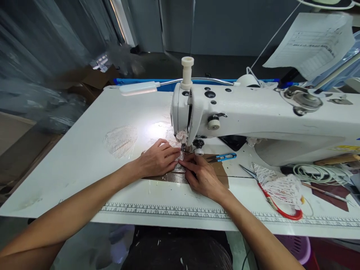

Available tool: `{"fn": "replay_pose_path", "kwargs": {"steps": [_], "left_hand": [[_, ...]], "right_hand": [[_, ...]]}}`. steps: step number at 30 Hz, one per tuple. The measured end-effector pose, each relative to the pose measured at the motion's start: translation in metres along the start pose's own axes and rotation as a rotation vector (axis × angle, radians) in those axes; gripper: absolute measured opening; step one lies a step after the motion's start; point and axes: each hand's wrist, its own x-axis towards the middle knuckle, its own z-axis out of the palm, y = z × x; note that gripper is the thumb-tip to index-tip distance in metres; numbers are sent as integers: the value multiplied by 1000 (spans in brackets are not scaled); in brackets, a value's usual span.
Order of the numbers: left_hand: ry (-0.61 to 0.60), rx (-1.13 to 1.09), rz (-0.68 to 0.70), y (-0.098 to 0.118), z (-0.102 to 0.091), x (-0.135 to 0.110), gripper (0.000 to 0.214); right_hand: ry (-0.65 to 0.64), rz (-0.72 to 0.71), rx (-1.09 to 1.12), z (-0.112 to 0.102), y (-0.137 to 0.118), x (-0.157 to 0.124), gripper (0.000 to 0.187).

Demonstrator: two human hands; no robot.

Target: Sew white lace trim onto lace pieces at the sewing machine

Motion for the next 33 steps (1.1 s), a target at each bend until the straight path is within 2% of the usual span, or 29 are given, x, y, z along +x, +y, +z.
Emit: {"fn": "replay_pose_path", "kwargs": {"steps": [16,25,33], "left_hand": [[-85,-54,-73,-6,-5,3,26],[-103,-8,-98,-7,-2,6,28],[-112,38,-127,-7,-2,9,27]], "right_hand": [[-35,66,-46,-1,-3,3,52],[-40,62,-87,-4,-6,8,43],[-50,82,-174,-4,-8,11,47]]}}
